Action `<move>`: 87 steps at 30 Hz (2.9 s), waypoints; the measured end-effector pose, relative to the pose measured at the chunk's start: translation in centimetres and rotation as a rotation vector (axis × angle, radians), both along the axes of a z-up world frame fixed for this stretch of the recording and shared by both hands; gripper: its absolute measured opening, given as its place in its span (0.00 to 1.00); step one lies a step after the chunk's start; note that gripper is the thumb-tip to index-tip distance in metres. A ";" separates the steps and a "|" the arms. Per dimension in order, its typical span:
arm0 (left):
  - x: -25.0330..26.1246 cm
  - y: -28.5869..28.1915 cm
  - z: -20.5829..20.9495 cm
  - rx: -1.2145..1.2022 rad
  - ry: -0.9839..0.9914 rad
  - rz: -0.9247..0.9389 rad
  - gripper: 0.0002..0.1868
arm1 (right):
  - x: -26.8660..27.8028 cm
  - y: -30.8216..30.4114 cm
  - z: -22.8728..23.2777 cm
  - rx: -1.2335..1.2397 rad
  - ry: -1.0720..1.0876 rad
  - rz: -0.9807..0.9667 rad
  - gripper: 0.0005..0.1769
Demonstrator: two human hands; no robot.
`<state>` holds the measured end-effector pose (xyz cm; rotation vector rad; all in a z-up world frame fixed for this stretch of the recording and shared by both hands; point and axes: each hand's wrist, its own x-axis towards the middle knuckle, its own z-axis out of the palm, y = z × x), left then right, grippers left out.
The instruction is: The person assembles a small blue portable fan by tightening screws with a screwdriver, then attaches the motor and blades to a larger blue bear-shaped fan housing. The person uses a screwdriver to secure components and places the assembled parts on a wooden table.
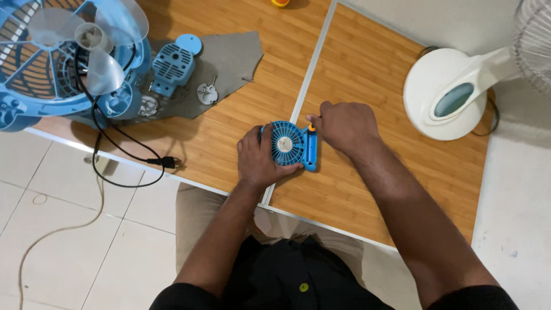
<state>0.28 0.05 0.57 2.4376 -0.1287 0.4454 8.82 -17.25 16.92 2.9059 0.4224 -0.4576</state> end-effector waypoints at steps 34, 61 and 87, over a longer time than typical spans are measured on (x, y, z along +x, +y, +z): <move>-0.2 0.0 0.2 0.026 0.052 0.007 0.67 | -0.3 -0.2 0.5 0.028 0.076 -0.008 0.25; -0.1 0.0 0.5 0.022 0.064 0.007 0.67 | 0.0 -0.2 -0.3 0.189 0.101 0.023 0.19; -0.4 -0.2 -0.7 0.058 -0.051 0.021 0.70 | -0.9 -0.3 -1.5 0.335 0.130 -0.077 0.20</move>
